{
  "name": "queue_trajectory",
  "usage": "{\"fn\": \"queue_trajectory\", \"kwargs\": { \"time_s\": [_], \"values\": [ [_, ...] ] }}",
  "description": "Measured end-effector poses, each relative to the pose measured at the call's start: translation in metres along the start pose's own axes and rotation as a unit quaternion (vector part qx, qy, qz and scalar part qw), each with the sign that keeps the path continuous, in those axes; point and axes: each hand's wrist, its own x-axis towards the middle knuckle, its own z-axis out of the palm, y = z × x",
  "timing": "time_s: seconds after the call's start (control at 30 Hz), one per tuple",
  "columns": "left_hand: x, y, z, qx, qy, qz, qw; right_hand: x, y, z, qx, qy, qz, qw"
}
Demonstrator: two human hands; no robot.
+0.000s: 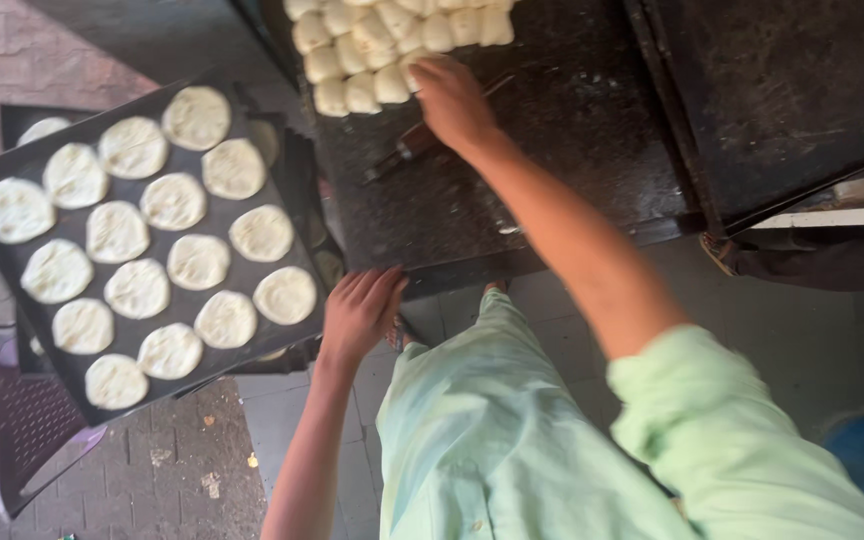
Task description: The person picks up pieces of dough from a large pile, flattens them with a rolling pin on a work surface, and places the flattened rounds onto metal baking trays.
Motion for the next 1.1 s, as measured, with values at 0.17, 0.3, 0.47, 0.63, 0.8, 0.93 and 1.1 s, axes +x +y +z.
{"fn": "queue_trajectory", "kwargs": {
  "time_s": [0.17, 0.3, 0.47, 0.63, 0.8, 0.93, 1.1],
  "values": [
    [0.106, -0.004, 0.09, 0.078, -0.046, -0.035, 0.995, 0.019, 0.042, 0.018, 0.044, -0.094, 0.15, 0.983],
    [0.135, -0.029, 0.13, 0.194, -0.004, -0.132, 0.972, -0.075, 0.046, -0.094, 0.156, 0.017, 0.083, 0.984],
    [0.137, -0.058, 0.155, 0.232, -0.066, -0.215, 0.946, -0.173, 0.053, -0.184, 0.081, -0.114, 0.111, 0.984],
    [0.14, -0.066, 0.154, 0.213, -0.088, -0.231, 0.945, -0.168, 0.058, -0.149, -0.009, -0.133, 0.155, 0.979],
    [0.147, -0.066, 0.15, 0.221, -0.091, -0.232, 0.943, -0.144, 0.082, -0.118, 0.042, -0.128, 0.127, 0.983],
    [0.146, -0.073, 0.143, 0.203, -0.094, -0.208, 0.952, -0.179, 0.028, -0.13, 0.07, -0.029, 0.064, 0.995],
    [0.147, -0.079, 0.14, 0.198, -0.088, -0.194, 0.957, -0.153, 0.042, -0.113, -0.005, -0.165, 0.17, 0.971]
  ]
}}
